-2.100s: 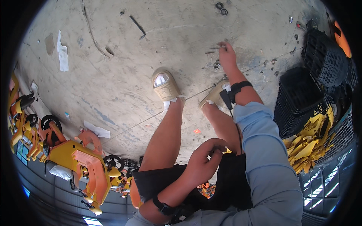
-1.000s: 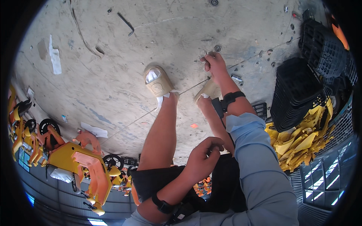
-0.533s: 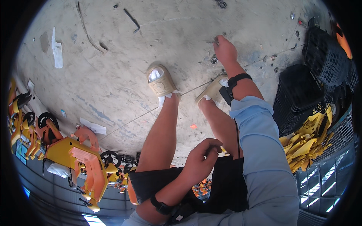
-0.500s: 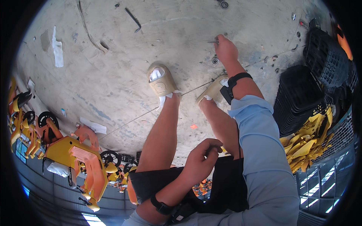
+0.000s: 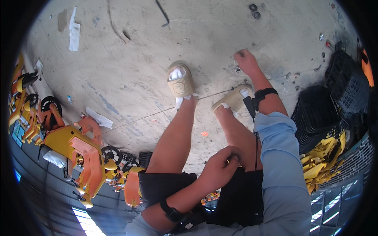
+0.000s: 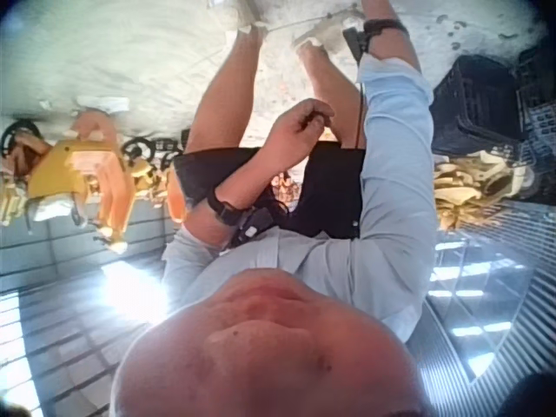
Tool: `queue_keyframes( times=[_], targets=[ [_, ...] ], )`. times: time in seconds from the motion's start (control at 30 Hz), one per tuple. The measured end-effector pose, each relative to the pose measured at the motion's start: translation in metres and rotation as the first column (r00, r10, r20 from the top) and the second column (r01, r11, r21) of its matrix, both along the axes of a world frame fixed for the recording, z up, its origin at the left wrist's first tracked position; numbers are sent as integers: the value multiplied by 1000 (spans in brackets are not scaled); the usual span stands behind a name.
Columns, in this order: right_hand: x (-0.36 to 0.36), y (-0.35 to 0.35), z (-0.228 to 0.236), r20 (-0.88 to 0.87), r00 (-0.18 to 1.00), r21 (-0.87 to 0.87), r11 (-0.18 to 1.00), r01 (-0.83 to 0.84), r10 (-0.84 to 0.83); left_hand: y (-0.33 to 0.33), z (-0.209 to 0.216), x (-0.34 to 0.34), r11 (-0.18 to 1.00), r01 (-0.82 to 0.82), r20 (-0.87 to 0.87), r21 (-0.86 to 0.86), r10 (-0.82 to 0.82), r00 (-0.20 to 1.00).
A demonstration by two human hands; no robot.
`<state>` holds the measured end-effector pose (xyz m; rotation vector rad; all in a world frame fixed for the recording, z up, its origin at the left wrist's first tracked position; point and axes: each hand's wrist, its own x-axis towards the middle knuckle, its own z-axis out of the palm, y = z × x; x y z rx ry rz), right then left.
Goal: The person uses pliers to strip wires on an electric bike handle, walks through the facility to pick up small metal components from the floor, and prepares an electric drill.
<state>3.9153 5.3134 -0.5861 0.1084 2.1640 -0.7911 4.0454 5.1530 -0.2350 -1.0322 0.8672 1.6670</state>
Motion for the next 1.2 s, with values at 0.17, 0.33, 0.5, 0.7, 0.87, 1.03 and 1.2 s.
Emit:
queue_keyframes(
  times=[0.17,0.33,0.5,0.7,0.87,1.03,1.2],
  targets=[
    [44,-9,58,696,676,-286,957,-46,241,19,1,8,1000,-4,-59,-7,3,998],
    [109,12,68,793,417,-479,877,-23,444,35,-6,23,997,75,-27,-2,-75,997],
    [146,18,73,628,494,-510,797,-323,601,42,-9,34,985,171,-23,-6,-171,985],
    [149,34,53,414,836,-107,932,-347,359,47,-13,48,981,195,37,-7,-194,980],
    [146,60,38,549,820,-31,976,215,-163,52,-16,58,969,247,34,0,-247,968],
    [179,101,15,531,793,121,952,280,-300,57,-18,65,964,266,46,1,-266,963],
    [248,134,22,263,938,59,974,218,-226,55,-20,73,955,295,80,-21,-293,953]
  ],
)
